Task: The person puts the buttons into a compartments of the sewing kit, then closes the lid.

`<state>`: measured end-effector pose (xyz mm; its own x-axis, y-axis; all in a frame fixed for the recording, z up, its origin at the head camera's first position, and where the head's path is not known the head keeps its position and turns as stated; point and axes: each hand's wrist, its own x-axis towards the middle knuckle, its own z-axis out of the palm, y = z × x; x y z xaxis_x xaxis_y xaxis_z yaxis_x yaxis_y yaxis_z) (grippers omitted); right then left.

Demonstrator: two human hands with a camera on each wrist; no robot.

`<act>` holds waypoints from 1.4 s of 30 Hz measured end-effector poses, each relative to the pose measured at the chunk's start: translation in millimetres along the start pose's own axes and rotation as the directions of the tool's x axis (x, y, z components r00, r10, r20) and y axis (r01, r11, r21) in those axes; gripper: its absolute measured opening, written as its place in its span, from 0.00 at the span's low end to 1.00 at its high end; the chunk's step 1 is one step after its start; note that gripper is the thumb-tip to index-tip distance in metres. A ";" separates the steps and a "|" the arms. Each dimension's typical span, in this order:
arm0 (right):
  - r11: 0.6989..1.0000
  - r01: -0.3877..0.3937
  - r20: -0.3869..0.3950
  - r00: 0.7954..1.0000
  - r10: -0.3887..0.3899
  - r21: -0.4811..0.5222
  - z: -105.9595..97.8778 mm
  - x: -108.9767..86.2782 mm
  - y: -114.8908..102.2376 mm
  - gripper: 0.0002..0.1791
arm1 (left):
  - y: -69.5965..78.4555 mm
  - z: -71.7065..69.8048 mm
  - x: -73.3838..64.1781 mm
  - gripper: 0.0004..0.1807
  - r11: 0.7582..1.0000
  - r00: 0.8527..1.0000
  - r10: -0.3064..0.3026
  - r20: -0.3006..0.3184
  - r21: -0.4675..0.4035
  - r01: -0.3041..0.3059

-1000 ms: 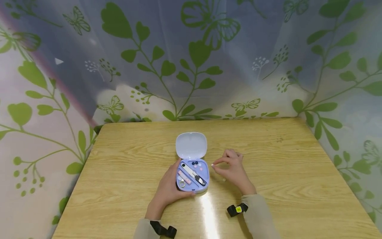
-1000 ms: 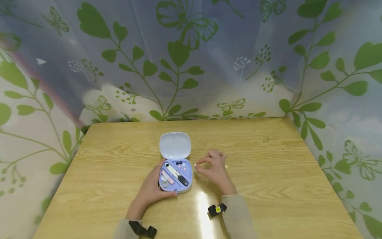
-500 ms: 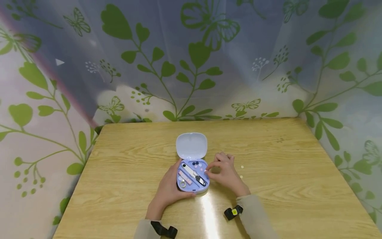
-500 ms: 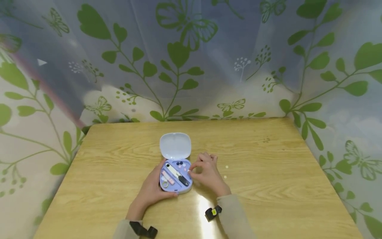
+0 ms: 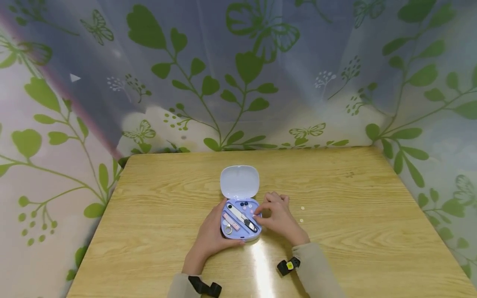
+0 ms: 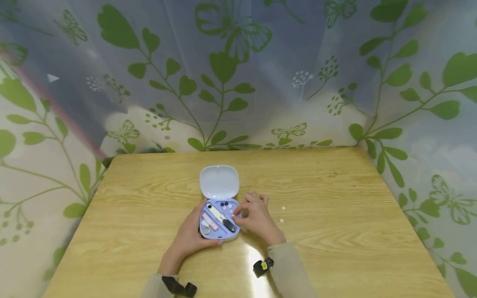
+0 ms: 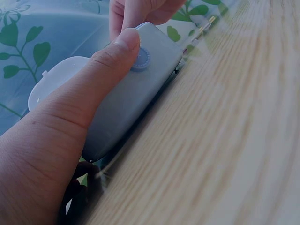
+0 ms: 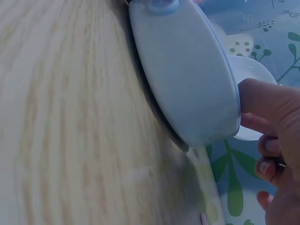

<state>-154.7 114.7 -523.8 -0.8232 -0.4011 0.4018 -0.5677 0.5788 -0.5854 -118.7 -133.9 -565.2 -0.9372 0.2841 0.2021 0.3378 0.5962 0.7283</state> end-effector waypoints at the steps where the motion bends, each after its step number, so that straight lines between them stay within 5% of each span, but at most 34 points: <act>1: 1.000 -0.010 0.002 1.000 0.010 -0.002 0.1 0.0 -0.5 0.08 | 0.1 0.0 0.0 0.76 1.000 1.000 0.000 0.001 -0.001 0.000; 26: 0.998 -0.029 -0.010 1.000 0.030 0.053 8.5 5.9 0.2 0.08 | 2.4 -0.7 -1.4 0.75 1.000 1.000 -0.011 0.014 -0.006 0.011; 42: 0.996 -0.015 -0.077 0.997 0.022 0.091 -14.2 3.9 3.7 0.07 | 1.5 -0.9 -0.8 0.75 1.000 1.000 -0.018 0.003 -0.019 0.018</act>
<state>-160.1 125.4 -514.4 -0.8331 -0.3325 0.4420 -0.5530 0.5180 -0.6526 -117.5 -133.9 -563.7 -0.9427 0.2762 0.1871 0.3196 0.5869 0.7439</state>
